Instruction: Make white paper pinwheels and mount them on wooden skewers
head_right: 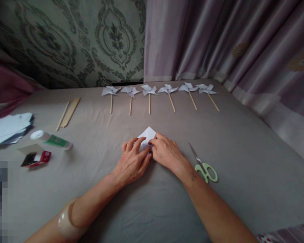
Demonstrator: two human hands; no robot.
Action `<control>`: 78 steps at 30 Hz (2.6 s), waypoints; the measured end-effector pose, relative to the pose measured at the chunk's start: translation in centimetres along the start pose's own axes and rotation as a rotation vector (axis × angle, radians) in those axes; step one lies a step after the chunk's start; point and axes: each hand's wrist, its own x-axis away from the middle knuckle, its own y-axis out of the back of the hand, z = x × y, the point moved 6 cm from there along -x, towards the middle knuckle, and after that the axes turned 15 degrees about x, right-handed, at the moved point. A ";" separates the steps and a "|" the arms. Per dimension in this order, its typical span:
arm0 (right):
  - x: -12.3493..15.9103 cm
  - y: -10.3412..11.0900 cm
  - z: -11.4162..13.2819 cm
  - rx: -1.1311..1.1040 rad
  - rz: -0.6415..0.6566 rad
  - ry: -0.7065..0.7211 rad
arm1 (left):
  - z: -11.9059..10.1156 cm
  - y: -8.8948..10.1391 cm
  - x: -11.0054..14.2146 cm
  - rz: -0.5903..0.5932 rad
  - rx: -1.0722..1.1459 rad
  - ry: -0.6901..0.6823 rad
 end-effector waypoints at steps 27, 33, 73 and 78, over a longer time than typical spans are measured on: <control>-0.1 0.4 1.3 0.170 -0.003 0.206 | -0.7 -0.5 0.1 0.045 -0.038 0.005; -0.4 0.5 1.7 0.179 0.037 0.196 | -0.8 -0.6 0.0 0.026 -0.057 -0.021; 3.5 -0.5 -1.5 -0.196 0.016 -0.268 | -1.2 0.9 0.8 -0.113 -0.126 -0.142; 3.5 -0.4 -1.2 -0.343 0.013 -0.239 | -1.1 0.4 0.8 -0.049 -0.136 -0.134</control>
